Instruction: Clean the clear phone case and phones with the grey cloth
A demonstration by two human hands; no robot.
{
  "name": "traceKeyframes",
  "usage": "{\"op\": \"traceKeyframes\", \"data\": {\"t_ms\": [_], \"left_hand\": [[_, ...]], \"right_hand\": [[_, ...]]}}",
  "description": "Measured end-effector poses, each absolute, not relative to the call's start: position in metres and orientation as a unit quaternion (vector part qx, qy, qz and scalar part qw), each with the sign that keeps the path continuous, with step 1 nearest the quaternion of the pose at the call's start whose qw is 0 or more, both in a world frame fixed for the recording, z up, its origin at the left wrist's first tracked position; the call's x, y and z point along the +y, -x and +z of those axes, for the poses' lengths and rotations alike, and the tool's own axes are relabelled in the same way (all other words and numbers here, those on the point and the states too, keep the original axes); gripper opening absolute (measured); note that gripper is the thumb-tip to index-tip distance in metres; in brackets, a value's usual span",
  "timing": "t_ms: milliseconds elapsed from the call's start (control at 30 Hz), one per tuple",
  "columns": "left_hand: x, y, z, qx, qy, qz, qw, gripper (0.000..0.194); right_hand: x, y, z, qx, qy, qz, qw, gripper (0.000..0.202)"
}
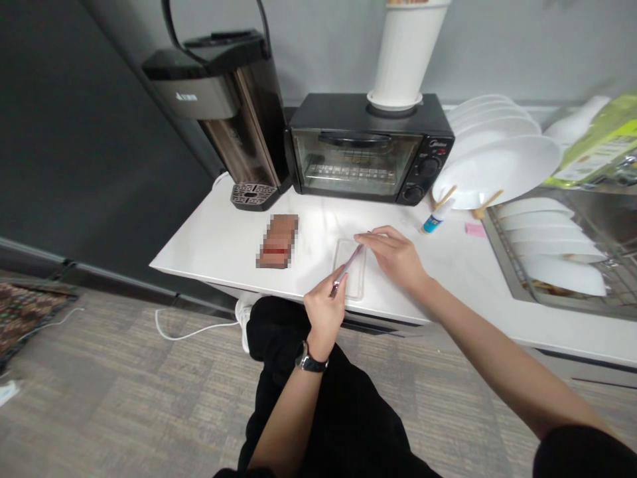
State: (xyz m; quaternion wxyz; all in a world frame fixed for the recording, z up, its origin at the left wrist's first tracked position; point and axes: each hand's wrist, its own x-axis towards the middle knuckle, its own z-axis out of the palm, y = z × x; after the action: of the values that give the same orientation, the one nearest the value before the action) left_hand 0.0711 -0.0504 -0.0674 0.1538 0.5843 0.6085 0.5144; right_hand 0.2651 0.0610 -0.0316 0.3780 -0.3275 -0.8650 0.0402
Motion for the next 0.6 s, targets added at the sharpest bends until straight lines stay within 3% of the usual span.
{"op": "traceKeyframes", "data": {"t_ms": [233, 467, 600], "left_hand": [[-0.048, -0.072, -0.062, 0.613, -0.558, 0.532, 0.174, 0.033], [-0.047, -0.069, -0.067, 0.638, -0.576, 0.493, 0.13, 0.034], [-0.047, -0.07, -0.066, 0.634, -0.582, 0.491, 0.139, 0.036]], "right_hand": [[0.065, -0.26, -0.026, -0.855, 0.375, 0.046, 0.354, 0.048], [-0.006, -0.226, -0.019, -0.905, 0.294, 0.119, 0.284, 0.062], [-0.007, -0.23, -0.02, -0.906, 0.282, 0.118, 0.292, 0.062]]}}
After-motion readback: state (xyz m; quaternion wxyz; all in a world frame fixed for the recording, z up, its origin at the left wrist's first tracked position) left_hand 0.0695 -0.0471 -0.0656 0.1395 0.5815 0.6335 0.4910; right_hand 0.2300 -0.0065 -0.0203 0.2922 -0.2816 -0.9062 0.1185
